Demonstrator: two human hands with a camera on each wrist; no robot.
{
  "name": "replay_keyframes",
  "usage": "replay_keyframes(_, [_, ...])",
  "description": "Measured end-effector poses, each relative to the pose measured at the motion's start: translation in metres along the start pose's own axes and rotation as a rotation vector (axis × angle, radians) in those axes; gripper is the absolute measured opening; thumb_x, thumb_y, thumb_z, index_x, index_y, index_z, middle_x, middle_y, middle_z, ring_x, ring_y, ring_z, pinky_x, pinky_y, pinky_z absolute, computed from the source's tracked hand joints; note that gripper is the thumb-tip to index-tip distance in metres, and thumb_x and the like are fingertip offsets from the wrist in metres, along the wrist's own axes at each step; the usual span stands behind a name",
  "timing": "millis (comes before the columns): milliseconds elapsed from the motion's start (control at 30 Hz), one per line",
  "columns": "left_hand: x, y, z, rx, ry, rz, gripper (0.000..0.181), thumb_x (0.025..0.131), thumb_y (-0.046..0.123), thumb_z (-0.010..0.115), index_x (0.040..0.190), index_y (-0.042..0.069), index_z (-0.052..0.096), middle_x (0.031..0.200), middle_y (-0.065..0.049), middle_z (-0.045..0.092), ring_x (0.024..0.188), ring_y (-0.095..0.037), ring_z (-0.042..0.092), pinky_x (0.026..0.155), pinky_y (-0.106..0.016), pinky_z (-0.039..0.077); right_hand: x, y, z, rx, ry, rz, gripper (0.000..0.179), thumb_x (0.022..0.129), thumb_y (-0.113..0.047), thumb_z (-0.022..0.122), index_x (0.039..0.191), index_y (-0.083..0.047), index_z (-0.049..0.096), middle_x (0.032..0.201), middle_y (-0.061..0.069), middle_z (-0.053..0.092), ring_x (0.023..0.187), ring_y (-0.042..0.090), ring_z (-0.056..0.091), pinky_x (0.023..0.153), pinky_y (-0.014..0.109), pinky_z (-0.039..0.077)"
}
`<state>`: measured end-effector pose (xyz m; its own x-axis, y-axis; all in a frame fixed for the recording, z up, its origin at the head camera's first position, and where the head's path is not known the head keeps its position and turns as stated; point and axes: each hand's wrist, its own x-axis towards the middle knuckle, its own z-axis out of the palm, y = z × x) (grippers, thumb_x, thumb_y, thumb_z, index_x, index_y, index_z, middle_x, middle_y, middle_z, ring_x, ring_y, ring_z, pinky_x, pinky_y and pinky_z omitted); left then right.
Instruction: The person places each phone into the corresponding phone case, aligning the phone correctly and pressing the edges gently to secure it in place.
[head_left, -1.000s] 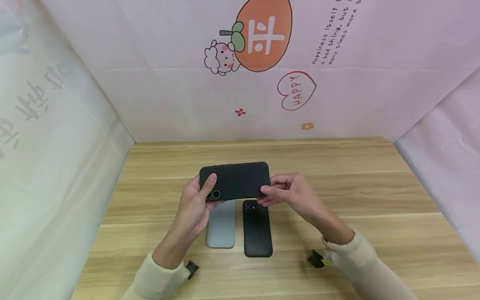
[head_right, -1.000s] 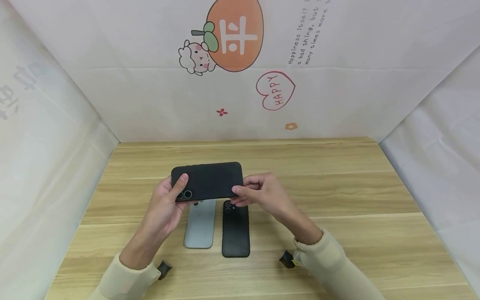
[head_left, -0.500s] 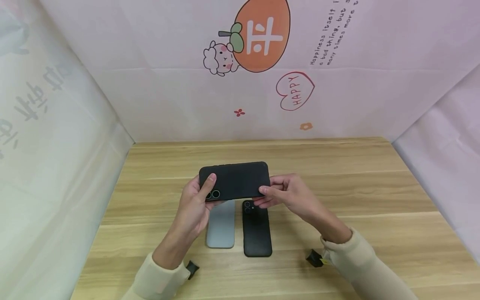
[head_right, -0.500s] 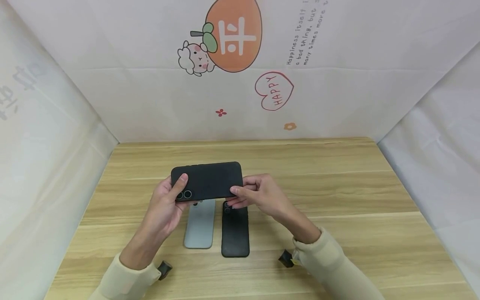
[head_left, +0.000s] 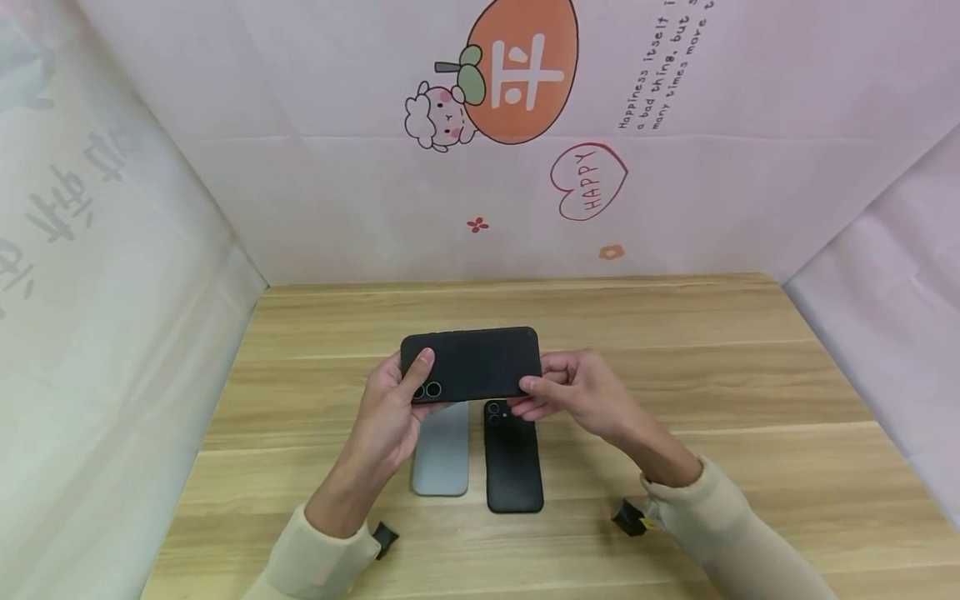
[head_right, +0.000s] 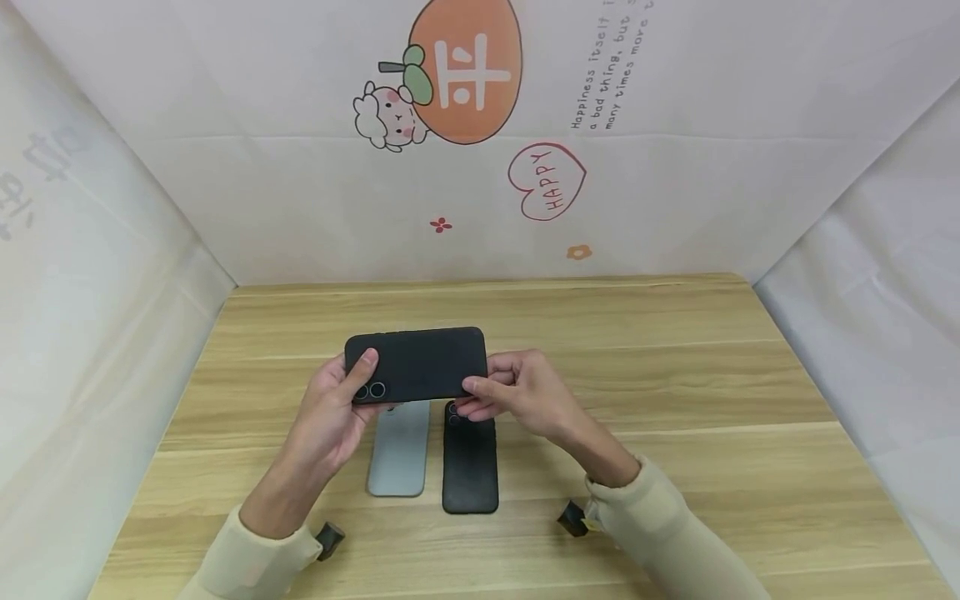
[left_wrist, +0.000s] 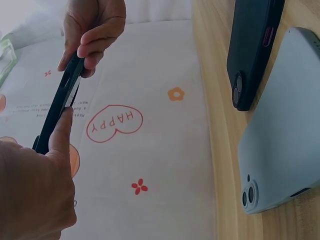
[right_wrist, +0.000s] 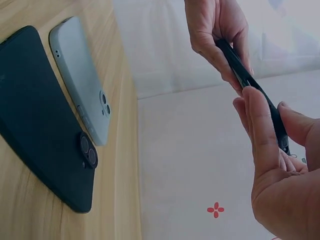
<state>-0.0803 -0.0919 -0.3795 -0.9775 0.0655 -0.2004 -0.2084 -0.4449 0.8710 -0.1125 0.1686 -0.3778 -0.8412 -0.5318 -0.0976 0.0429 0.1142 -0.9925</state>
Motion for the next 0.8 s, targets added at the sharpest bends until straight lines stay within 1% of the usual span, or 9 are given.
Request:
replay_keyframes(200, [0.003, -0.002, -0.002, -0.030, 0.007, -0.015, 0.037, 0.115, 0.013, 0.045, 0.146, -0.006, 0.046, 0.144, -0.022, 0.058, 0.124, -0.024, 0.068, 0.098, -0.049, 0.058, 0.002, 0.005, 0.002, 0.022, 0.004, -0.027, 0.020, 0.102, -0.001, 0.069, 0.112, 0.016, 0.068, 0.102, 0.030, 0.077, 0.090, 0.039, 0.079, 0.078, 0.044, 0.064])
replay_keyframes(367, [0.004, -0.001, -0.003, -0.013, -0.013, -0.007, 0.037, 0.114, 0.012, 0.046, 0.146, -0.007, 0.047, 0.145, -0.023, 0.058, 0.123, -0.025, 0.068, 0.097, -0.048, 0.059, 0.003, 0.007, 0.001, 0.021, -0.003, -0.014, 0.020, 0.101, -0.003, 0.070, 0.112, 0.014, 0.068, 0.102, 0.028, 0.077, 0.088, 0.032, 0.080, 0.079, 0.044, 0.064])
replay_keyframes(467, [0.004, 0.001, -0.004, 0.005, -0.027, -0.013, 0.038, 0.114, 0.012, 0.046, 0.147, -0.007, 0.047, 0.145, -0.023, 0.058, 0.122, -0.024, 0.069, 0.097, -0.046, 0.060, 0.003, 0.005, -0.001, -0.001, -0.022, 0.000, 0.020, 0.101, -0.006, 0.071, 0.111, 0.011, 0.069, 0.101, 0.027, 0.078, 0.088, 0.032, 0.080, 0.080, 0.047, 0.064])
replay_keyframes(533, [0.004, 0.002, -0.005, 0.036, -0.038, -0.019, 0.038, 0.114, 0.012, 0.046, 0.147, -0.007, 0.048, 0.143, -0.023, 0.059, 0.119, -0.024, 0.070, 0.095, -0.044, 0.061, 0.004, 0.003, -0.002, -0.036, -0.012, 0.007, 0.018, 0.101, -0.008, 0.072, 0.100, 0.010, 0.067, 0.086, 0.021, 0.077, 0.087, 0.033, 0.080, 0.080, 0.048, 0.065])
replay_keyframes(633, [0.005, 0.004, -0.008, 0.104, -0.062, -0.041, 0.037, 0.114, 0.013, 0.048, 0.144, -0.007, 0.051, 0.138, -0.022, 0.063, 0.114, -0.023, 0.072, 0.091, -0.041, 0.063, 0.005, -0.001, -0.004, -0.111, 0.038, 0.020, 0.019, 0.100, -0.013, 0.075, 0.096, 0.004, 0.068, 0.078, 0.010, 0.075, 0.084, 0.028, 0.079, 0.080, 0.039, 0.066])
replay_keyframes(667, [0.005, 0.004, -0.009, 0.134, -0.078, -0.050, 0.036, 0.114, 0.014, 0.049, 0.143, -0.007, 0.051, 0.135, -0.021, 0.064, 0.112, -0.022, 0.073, 0.090, -0.041, 0.063, 0.005, -0.002, -0.005, -0.145, 0.060, 0.023, 0.019, 0.099, -0.015, 0.077, 0.097, 0.002, 0.069, 0.075, 0.006, 0.072, 0.080, 0.023, 0.077, 0.076, 0.033, 0.064])
replay_keyframes(733, [0.005, 0.005, -0.011, 0.199, -0.124, -0.068, 0.036, 0.113, 0.015, 0.051, 0.140, -0.007, 0.054, 0.128, -0.019, 0.068, 0.107, -0.022, 0.074, 0.088, -0.040, 0.064, 0.007, -0.005, -0.005, -0.217, 0.091, 0.027, 0.017, 0.097, -0.019, 0.079, 0.102, -0.003, 0.074, 0.077, 0.002, 0.073, 0.076, 0.018, 0.072, 0.070, 0.026, 0.058])
replay_keyframes(767, [0.005, 0.004, -0.012, 0.227, -0.153, -0.077, 0.036, 0.113, 0.016, 0.051, 0.139, -0.008, 0.055, 0.125, -0.018, 0.070, 0.105, -0.022, 0.075, 0.088, -0.040, 0.064, 0.008, -0.006, -0.005, -0.252, 0.087, 0.029, 0.018, 0.096, -0.020, 0.081, 0.106, -0.006, 0.076, 0.084, 0.002, 0.076, 0.075, 0.016, 0.069, 0.067, 0.025, 0.054])
replay_keyframes(800, [0.005, 0.004, -0.013, 0.253, -0.182, -0.084, 0.035, 0.113, 0.017, 0.052, 0.138, -0.008, 0.056, 0.121, -0.017, 0.071, 0.103, -0.022, 0.075, 0.087, -0.040, 0.064, 0.009, -0.007, -0.004, -0.278, 0.075, 0.026, 0.019, 0.095, -0.019, 0.082, 0.108, -0.006, 0.077, 0.085, 0.002, 0.077, 0.073, 0.015, 0.068, 0.065, 0.024, 0.053])
